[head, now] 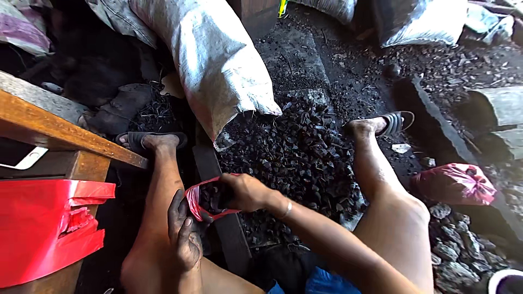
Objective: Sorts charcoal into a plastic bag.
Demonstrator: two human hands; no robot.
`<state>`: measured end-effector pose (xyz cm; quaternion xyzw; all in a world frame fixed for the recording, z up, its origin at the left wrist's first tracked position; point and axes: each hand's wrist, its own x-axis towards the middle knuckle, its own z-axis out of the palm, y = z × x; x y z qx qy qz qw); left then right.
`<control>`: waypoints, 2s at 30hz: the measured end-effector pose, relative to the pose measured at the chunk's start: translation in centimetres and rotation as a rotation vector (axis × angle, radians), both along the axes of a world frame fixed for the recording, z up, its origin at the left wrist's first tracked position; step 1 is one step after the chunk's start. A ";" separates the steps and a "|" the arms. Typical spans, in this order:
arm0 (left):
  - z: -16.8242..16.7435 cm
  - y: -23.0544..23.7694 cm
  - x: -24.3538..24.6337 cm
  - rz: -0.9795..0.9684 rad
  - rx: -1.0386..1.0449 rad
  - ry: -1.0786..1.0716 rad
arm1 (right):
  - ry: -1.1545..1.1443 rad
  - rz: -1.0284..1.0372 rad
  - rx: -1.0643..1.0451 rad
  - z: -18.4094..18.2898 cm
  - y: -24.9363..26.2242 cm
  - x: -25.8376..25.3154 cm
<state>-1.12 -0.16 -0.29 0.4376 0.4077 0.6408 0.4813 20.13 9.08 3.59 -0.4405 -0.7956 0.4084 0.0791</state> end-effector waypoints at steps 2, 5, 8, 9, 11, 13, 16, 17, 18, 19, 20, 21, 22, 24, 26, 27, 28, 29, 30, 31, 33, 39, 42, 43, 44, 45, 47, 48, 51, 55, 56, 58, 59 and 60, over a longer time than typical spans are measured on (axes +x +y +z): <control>0.0 -0.2 -0.1 0.036 0.018 0.018 | -0.154 0.020 0.015 -0.9 -0.2 -3.1; 0.1 -0.6 -0.2 0.043 0.005 -0.022 | -0.255 0.021 0.006 -2.3 -1.1 -5.0; 0.2 -0.8 -0.2 0.032 -0.008 -0.047 | -0.301 0.017 -0.040 -2.9 -1.1 -3.8; 0.3 -0.7 -0.2 0.034 -0.012 -0.043 | -0.281 -0.014 -0.040 -2.8 -0.8 -3.1; 0.5 -0.7 0.0 0.031 -0.012 -0.041 | -0.203 -0.073 -0.034 -2.4 -0.1 -1.6; 0.7 -0.6 0.2 0.031 -0.028 -0.040 | -0.092 -0.086 -0.027 -2.5 0.2 -1.0; 0.9 -0.6 0.3 0.087 -0.104 0.006 | -0.021 -0.036 -0.046 -3.4 0.1 -2.3; 0.9 -0.7 0.3 0.104 -0.120 0.015 | -0.020 -0.021 -0.054 -4.0 -0.2 -3.2; 1.0 -0.8 0.3 0.114 -0.130 0.013 | -0.041 -0.002 -0.064 -4.6 -0.7 -4.2; 1.0 -1.0 0.2 0.118 -0.133 0.016 | -0.074 0.023 -0.075 -5.1 -1.3 -5.2; 1.0 -1.0 0.2 0.124 -0.135 0.022 | -0.108 0.045 -0.084 -5.7 -2.0 -6.1; 1.0 -1.0 0.2 0.128 -0.139 0.036 | -0.135 0.070 -0.088 -6.1 -2.5 -6.8; 0.9 -1.0 0.2 0.131 -0.143 0.050 | -0.140 0.088 -0.081 -6.5 -3.0 -7.1; 0.7 -0.8 0.1 0.141 -0.148 0.063 | -0.075 0.113 -0.058 -6.6 -3.5 -6.5; 0.6 -0.7 0.0 0.137 -0.146 0.073 | 0.085 0.074 0.015 -5.0 -3.6 -4.1; 0.5 -0.7 0.0 0.135 -0.151 0.080 | 0.183 0.021 0.057 -3.7 -3.6 -2.2; 0.4 -0.7 -0.1 0.131 -0.152 0.081 | 0.273 -0.044 0.087 -2.4 -3.2 0.1; 0.5 -0.7 -0.1 0.131 -0.153 0.081 | 0.323 -0.117 0.101 -1.5 -2.6 2.8; 0.6 -0.6 0.0 0.125 -0.148 0.081 | 0.315 -0.203 0.095 -1.2 -1.7 5.6; 0.8 -0.6 0.2 0.125 -0.141 0.075 | 0.256 -0.303 0.076 -1.5 -0.7 8.6; 1.0 -0.4 0.5 0.112 -0.138 0.062 | 0.035 -0.503 0.019 -3.5 1.7 14.3; 0.6 -0.4 0.3 0.099 -0.123 0.064 | -0.579 -0.689 -0.141 -9.8 4.1 21.5; 0.4 -0.4 0.1 0.103 -0.116 0.065 | -0.663 -0.593 -0.091 -10.8 2.5 20.6; 0.4 -0.3 0.2 0.102 -0.117 0.062 | -0.670 -0.577 -0.061 -10.8 2.2 20.5; 0.5 -0.3 0.3 0.096 -0.123 0.060 | -0.662 -0.561 -0.043 -10.7 1.9 20.7; 0.5 -0.2 0.3 0.087 -0.127 0.063 | -0.645 -0.549 -0.032 -10.7 1.6 21.2; 0.5 -0.1 0.5 0.076 -0.123 0.070 | -0.610 -0.548 -0.026 -11.0 1.6 22.4; 0.5 0.0 0.5 0.075 -0.120 0.073 | -0.608 -0.559 -0.034 -11.1 1.7 22.8; 0.3 -0.1 0.4 0.084 -0.114 0.093 | -0.613 -0.585 -0.031 -11.7 1.7 22.3; -0.2 -0.1 -0.1 0.100 -0.090 0.091 | -0.496 -0.592 0.050 -11.6 1.3 22.1; -0.3 -0.2 -0.3 0.102 -0.087 0.089 | -0.440 -0.610 0.064 -11.1 1.3 22.6; -0.6 -0.2 -0.5 0.102 -0.084 0.080 | -0.378 -0.712 0.124 -9.7 1.3 24.1; -0.5 -0.2 -0.4 0.102 -0.085 0.083 | -0.387 -0.798 0.155 -9.2 1.5 24.8; -0.4 -0.2 -0.2 0.093 -0.088 0.091 | -0.425 -0.883 0.162 -8.8 1.6 25.6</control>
